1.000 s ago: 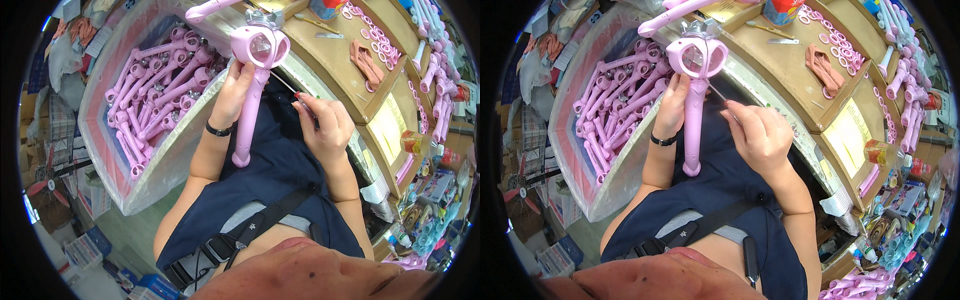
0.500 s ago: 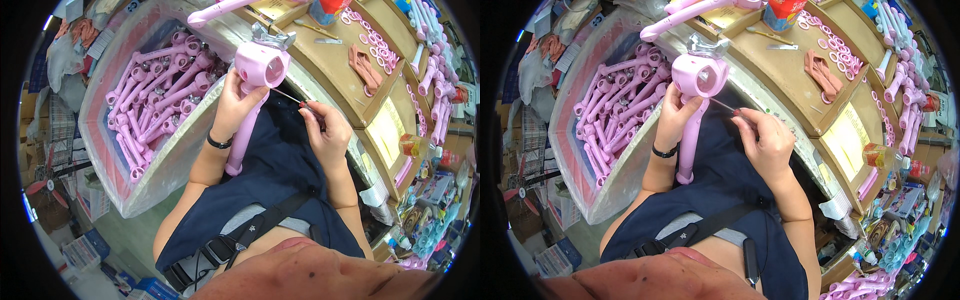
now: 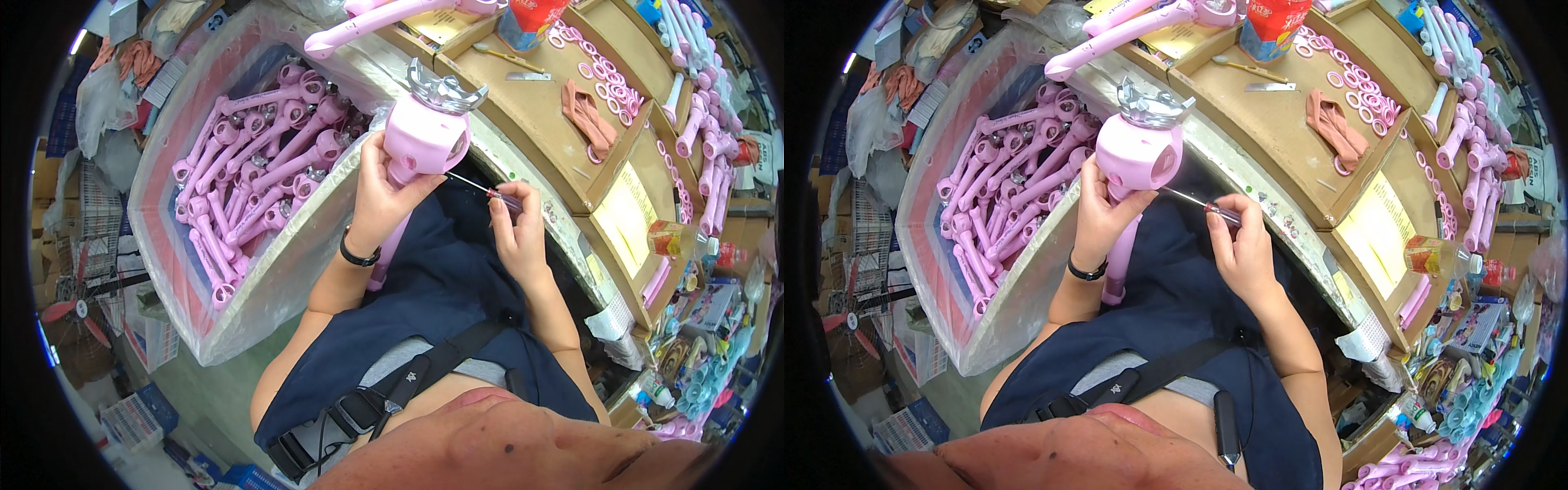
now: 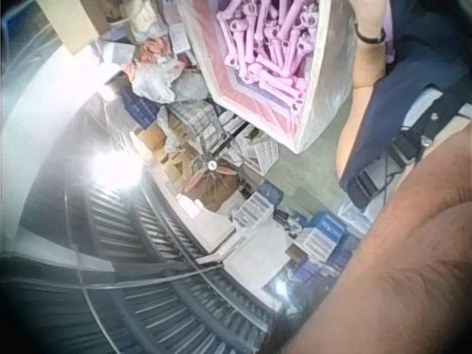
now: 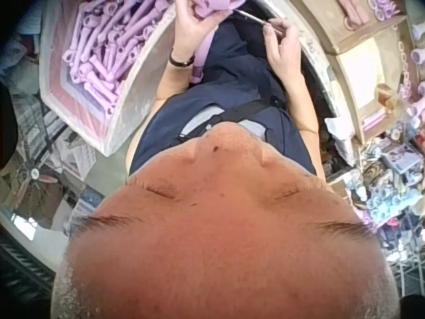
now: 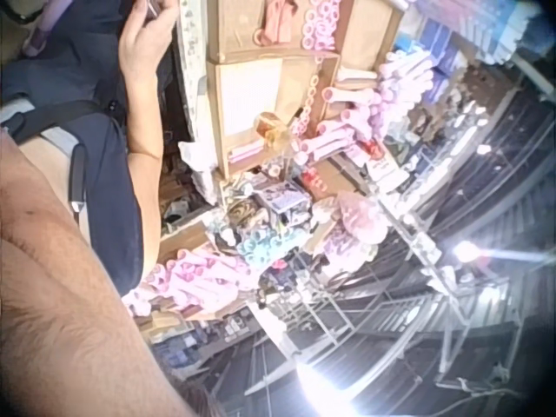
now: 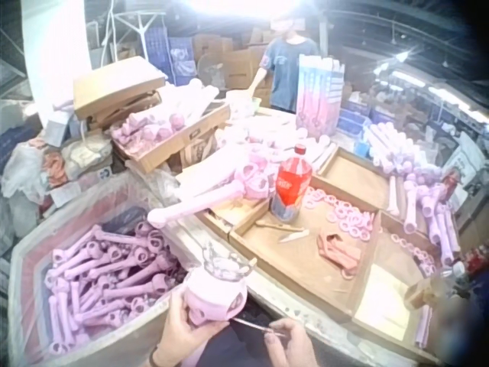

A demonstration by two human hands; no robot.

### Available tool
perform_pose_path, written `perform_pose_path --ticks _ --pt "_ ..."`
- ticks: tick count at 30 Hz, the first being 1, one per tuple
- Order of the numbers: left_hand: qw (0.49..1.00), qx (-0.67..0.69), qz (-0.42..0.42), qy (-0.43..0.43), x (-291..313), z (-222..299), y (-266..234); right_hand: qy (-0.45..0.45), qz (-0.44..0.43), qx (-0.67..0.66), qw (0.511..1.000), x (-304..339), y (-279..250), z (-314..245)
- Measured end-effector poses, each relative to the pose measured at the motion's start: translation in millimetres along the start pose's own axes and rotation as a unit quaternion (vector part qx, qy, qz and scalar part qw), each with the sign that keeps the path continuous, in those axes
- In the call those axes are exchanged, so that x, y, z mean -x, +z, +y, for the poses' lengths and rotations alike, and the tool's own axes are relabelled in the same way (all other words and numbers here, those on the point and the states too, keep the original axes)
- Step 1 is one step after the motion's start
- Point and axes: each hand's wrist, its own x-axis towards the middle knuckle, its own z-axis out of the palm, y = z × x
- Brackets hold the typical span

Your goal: The person assembles pink light-up batons by inserting small metal rods into the handle, attaching a clear plastic top, and applying a label. They repeatedly pick batons from a bin, perform the assembly steps, and place the finished items on a nearby table.

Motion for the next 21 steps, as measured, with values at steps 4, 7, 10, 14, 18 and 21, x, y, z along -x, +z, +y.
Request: perform_pose_path --ticks 4,7,10,14,18,21 --pt "0.999 -0.017 0.000 0.034 5.0 1.6 2.0 0.053 -0.008 -0.119 0.991 6.1 -1.5 5.9" --pt "0.999 -0.029 -0.002 0.032 6.8 3.0 2.6 0.149 -0.041 -0.161 0.975 5.3 -10.3 3.8" --pt "0.998 -0.018 -0.008 0.055 7.8 2.6 2.7 0.198 -0.062 -0.148 0.967 1.3 -16.3 1.4" --pt "0.998 -0.031 -0.006 0.046 9.7 -2.0 2.5 0.263 -0.103 -0.165 0.945 -6.1 -21.1 2.1" --pt "0.998 -0.043 -0.016 0.033 6.6 -8.5 -0.4 0.265 -0.100 -0.141 0.949 -5.9 -18.1 2.3" --pt "0.998 0.050 0.003 -0.024 -3.9 -12.4 -6.8 0.066 0.031 0.037 0.997 2.1 -10.0 -2.7"
